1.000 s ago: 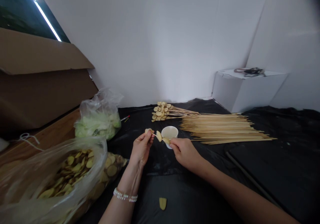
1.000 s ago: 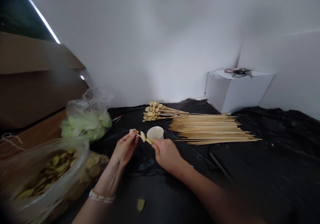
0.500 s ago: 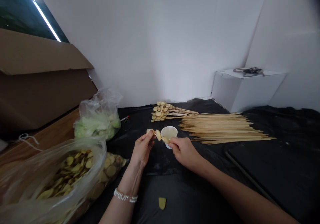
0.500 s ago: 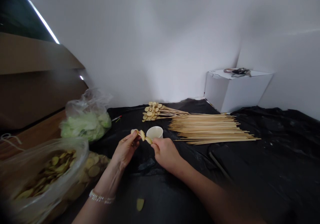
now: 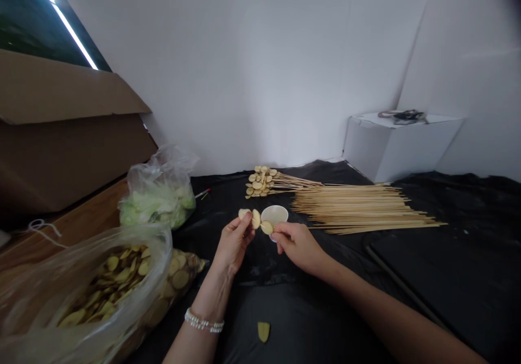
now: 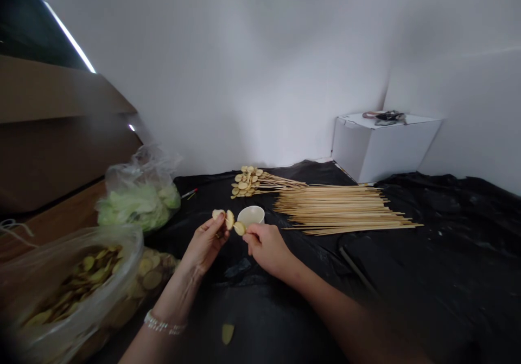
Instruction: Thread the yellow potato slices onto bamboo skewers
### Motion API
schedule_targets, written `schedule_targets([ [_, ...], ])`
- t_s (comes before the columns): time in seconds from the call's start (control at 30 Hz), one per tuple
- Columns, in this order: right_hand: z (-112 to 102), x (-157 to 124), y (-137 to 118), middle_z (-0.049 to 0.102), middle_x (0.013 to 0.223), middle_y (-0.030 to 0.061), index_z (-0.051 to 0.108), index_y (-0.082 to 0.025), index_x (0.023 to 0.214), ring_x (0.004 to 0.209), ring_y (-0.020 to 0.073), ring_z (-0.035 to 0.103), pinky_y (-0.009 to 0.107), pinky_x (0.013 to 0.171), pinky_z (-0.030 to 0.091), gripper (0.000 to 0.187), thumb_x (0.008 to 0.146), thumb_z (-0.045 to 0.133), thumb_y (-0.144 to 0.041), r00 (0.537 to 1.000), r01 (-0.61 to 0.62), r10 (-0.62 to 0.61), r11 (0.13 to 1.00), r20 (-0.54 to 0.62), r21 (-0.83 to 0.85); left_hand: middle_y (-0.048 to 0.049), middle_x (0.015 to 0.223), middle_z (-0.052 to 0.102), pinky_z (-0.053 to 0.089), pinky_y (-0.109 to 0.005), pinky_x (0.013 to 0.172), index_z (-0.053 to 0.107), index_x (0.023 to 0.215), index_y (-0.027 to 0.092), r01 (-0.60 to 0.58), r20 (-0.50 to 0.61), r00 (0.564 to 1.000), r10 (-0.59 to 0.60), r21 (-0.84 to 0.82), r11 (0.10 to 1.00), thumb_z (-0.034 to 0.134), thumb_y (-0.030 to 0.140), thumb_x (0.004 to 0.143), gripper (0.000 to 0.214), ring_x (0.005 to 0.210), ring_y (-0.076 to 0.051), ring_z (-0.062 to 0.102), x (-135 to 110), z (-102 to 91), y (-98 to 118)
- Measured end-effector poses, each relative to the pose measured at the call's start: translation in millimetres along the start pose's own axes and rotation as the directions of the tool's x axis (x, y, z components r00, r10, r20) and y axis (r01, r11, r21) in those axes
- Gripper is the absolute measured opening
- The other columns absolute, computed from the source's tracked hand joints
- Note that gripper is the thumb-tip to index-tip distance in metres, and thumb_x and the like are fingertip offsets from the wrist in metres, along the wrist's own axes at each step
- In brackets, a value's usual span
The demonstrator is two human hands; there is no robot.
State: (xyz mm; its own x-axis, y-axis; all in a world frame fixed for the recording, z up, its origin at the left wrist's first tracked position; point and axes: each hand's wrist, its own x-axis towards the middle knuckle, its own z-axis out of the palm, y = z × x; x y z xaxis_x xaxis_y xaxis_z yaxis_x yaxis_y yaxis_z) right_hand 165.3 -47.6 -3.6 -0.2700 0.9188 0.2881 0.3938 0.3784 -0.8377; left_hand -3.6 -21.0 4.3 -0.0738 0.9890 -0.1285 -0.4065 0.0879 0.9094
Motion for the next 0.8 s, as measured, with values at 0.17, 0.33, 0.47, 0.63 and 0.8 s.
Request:
schedule_targets([
  [0.17,1,1,3,0.059,0.055,-0.0049,0.058,-0.019,0.068,0.049,0.0081,0.050,0.019,0.055,0.035,0.020,0.085,0.048,-0.023,0.998,-0.027,0.023,0.998,0.055,0.060,0.0006,0.065,0.062,0.041,-0.014,0.051,0.071,0.073,0.013,-0.081,-0.061,0.995,0.078,-0.042,0.996,0.085,0.032,0.053,0.031,0.056,-0.004,0.051,2,-1.3,2],
  [0.33,-1,5,13,0.060,0.056,-0.0045,0.059,-0.021,0.079,0.055,0.0112,0.055,0.022,0.058,0.039,0.010,0.082,0.050,-0.023,0.998,-0.019,0.023,0.998,-0.052,0.066,-0.0022,0.073,0.064,0.043,-0.015,0.052,0.072,0.080,0.015,-0.083,-0.101,0.992,0.073,-0.104,0.991,0.080,0.045,0.057,0.039,0.060,-0.006,0.055,3,-1.5,4],
  [0.47,-6,14,21,0.062,0.061,-0.0027,0.058,-0.020,0.077,0.059,0.0122,0.057,0.023,0.061,0.041,0.012,0.082,0.049,-0.026,0.986,-0.026,0.042,0.994,-0.159,0.105,-0.0096,0.085,0.068,0.044,-0.018,0.054,0.072,0.093,0.014,-0.017,-0.058,0.998,0.013,-0.060,0.998,0.067,0.058,0.068,0.052,0.063,-0.009,0.058,2,-0.4,5],
  [0.63,-20,31,28,0.062,0.065,-0.0009,0.059,-0.018,0.079,0.053,0.0109,0.052,0.023,0.052,0.040,0.016,0.078,0.051,-0.032,0.963,-0.092,0.134,0.979,-0.232,0.184,-0.0111,0.091,0.070,0.042,-0.019,0.060,0.073,0.092,0.015,-0.054,0.014,0.999,0.052,0.133,0.990,0.064,0.057,0.071,0.048,0.070,-0.011,0.059,-1,2.4,-1],
  [0.8,-42,44,38,0.064,0.068,0.0023,0.059,-0.016,0.084,0.052,0.0107,0.053,0.021,0.044,0.038,0.020,0.077,0.050,-0.033,0.915,-0.217,0.257,0.963,-0.310,0.157,-0.0126,0.092,0.071,0.042,-0.021,0.063,0.074,0.088,0.014,-0.098,0.072,0.994,0.083,0.233,0.968,0.067,0.055,0.069,0.045,0.076,-0.015,0.061,-2,6.1,-6],
])
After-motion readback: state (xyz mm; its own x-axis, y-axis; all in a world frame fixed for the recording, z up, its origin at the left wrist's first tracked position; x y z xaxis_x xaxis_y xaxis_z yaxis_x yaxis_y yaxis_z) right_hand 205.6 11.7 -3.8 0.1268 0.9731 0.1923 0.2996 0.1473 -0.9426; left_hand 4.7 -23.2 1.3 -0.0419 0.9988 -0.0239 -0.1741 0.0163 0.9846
